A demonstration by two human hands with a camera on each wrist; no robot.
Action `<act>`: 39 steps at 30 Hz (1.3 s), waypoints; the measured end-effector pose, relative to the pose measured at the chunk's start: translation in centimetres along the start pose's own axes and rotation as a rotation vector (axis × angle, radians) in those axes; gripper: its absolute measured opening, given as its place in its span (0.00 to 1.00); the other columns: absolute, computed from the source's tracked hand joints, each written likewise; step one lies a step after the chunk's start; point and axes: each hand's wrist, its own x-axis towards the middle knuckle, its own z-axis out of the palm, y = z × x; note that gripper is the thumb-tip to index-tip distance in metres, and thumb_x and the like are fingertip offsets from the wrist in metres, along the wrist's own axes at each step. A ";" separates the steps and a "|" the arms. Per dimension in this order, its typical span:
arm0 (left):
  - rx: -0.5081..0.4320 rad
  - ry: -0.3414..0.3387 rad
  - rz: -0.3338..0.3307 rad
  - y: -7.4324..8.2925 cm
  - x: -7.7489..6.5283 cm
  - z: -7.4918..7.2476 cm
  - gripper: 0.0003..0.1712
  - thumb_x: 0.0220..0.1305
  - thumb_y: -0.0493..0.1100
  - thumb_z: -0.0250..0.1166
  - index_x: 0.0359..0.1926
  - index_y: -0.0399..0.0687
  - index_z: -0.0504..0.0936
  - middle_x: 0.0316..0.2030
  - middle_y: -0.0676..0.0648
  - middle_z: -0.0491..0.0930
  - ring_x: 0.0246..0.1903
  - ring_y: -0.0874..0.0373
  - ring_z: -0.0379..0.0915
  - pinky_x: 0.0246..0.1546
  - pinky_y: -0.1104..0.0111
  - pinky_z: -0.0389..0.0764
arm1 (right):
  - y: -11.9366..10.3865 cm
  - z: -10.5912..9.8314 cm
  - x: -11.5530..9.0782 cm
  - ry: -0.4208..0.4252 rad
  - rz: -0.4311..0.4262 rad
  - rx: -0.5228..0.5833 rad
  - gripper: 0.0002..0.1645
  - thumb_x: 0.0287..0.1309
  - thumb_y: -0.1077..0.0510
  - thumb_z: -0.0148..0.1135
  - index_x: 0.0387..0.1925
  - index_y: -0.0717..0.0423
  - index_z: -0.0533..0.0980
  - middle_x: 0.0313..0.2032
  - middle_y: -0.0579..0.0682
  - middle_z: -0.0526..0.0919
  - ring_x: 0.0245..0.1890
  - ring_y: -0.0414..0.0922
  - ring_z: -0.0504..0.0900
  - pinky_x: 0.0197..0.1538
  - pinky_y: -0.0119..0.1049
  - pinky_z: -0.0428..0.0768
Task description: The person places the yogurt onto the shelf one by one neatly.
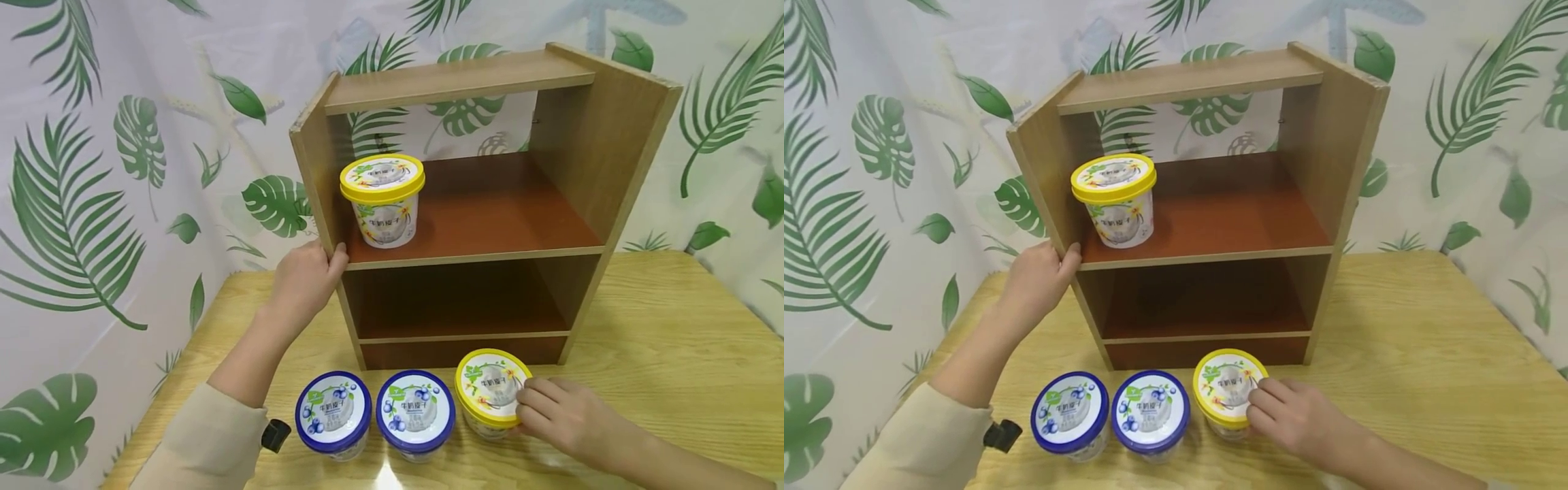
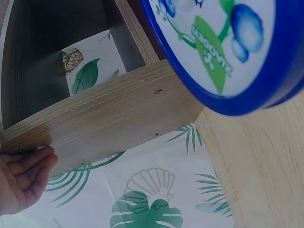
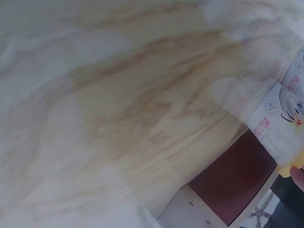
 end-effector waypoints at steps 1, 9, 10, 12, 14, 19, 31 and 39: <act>0.001 0.002 0.003 0.1 0.0 -0.1 0.23 0.68 0.50 0.46 0.26 0.39 0.77 0.16 0.46 0.69 0.19 0.52 0.68 0.19 0.65 0.68 | 0.0 0.0 0.0 0.002 -0.001 0.000 0.21 0.71 0.55 0.43 0.24 0.59 0.71 0.27 0.48 0.76 0.27 0.43 0.76 0.27 0.31 0.75; 0.005 -0.002 0.008 0.0 0.0 -0.1 0.23 0.68 0.49 0.46 0.23 0.40 0.75 0.15 0.46 0.68 0.18 0.52 0.67 0.18 0.65 0.67 | 0.3 -0.3 -0.4 0.010 0.003 0.028 0.20 0.72 0.55 0.43 0.25 0.59 0.72 0.27 0.47 0.77 0.27 0.42 0.76 0.27 0.31 0.75; 0.006 -0.002 0.006 -0.1 0.0 0.0 0.23 0.68 0.49 0.46 0.23 0.40 0.75 0.15 0.46 0.68 0.18 0.52 0.67 0.18 0.65 0.67 | 0.3 -0.4 -0.4 0.007 0.003 0.027 0.20 0.72 0.55 0.43 0.25 0.59 0.72 0.27 0.47 0.77 0.27 0.42 0.76 0.27 0.31 0.75; 0.006 -0.002 0.002 -0.1 0.0 0.0 0.23 0.68 0.49 0.46 0.24 0.40 0.75 0.16 0.46 0.68 0.18 0.52 0.68 0.18 0.65 0.67 | 0.3 -0.5 -0.5 0.003 0.002 0.027 0.20 0.72 0.55 0.43 0.26 0.59 0.72 0.27 0.47 0.77 0.27 0.42 0.76 0.27 0.31 0.75; 0.006 -0.004 0.001 -0.1 0.0 0.1 0.23 0.68 0.49 0.46 0.23 0.40 0.75 0.15 0.46 0.68 0.18 0.52 0.67 0.18 0.65 0.67 | 0.4 -0.6 -0.5 0.007 -0.003 0.024 0.20 0.71 0.55 0.43 0.25 0.59 0.73 0.27 0.48 0.77 0.27 0.42 0.76 0.27 0.31 0.75; 0.004 -0.006 0.011 0.0 0.1 0.1 0.22 0.68 0.49 0.46 0.21 0.42 0.73 0.15 0.47 0.67 0.18 0.52 0.67 0.18 0.65 0.66 | 0.7 -0.9 -0.5 -0.004 0.001 0.034 0.19 0.71 0.55 0.44 0.26 0.59 0.73 0.28 0.47 0.78 0.27 0.42 0.76 0.29 0.31 0.76; 0.018 -0.006 0.002 0.0 0.1 0.0 0.23 0.69 0.50 0.46 0.19 0.43 0.72 0.15 0.47 0.67 0.18 0.52 0.67 0.18 0.65 0.66 | 1.6 -2.0 0.7 -0.001 -0.034 0.027 0.20 0.72 0.55 0.42 0.25 0.59 0.72 0.27 0.47 0.77 0.26 0.42 0.76 0.26 0.30 0.75; 0.015 -0.006 0.002 0.0 0.1 0.0 0.23 0.68 0.49 0.46 0.19 0.43 0.72 0.15 0.47 0.67 0.18 0.52 0.66 0.18 0.65 0.66 | 2.9 -3.3 1.8 0.041 0.006 -0.037 0.22 0.72 0.53 0.42 0.24 0.58 0.73 0.25 0.47 0.77 0.26 0.42 0.75 0.24 0.32 0.74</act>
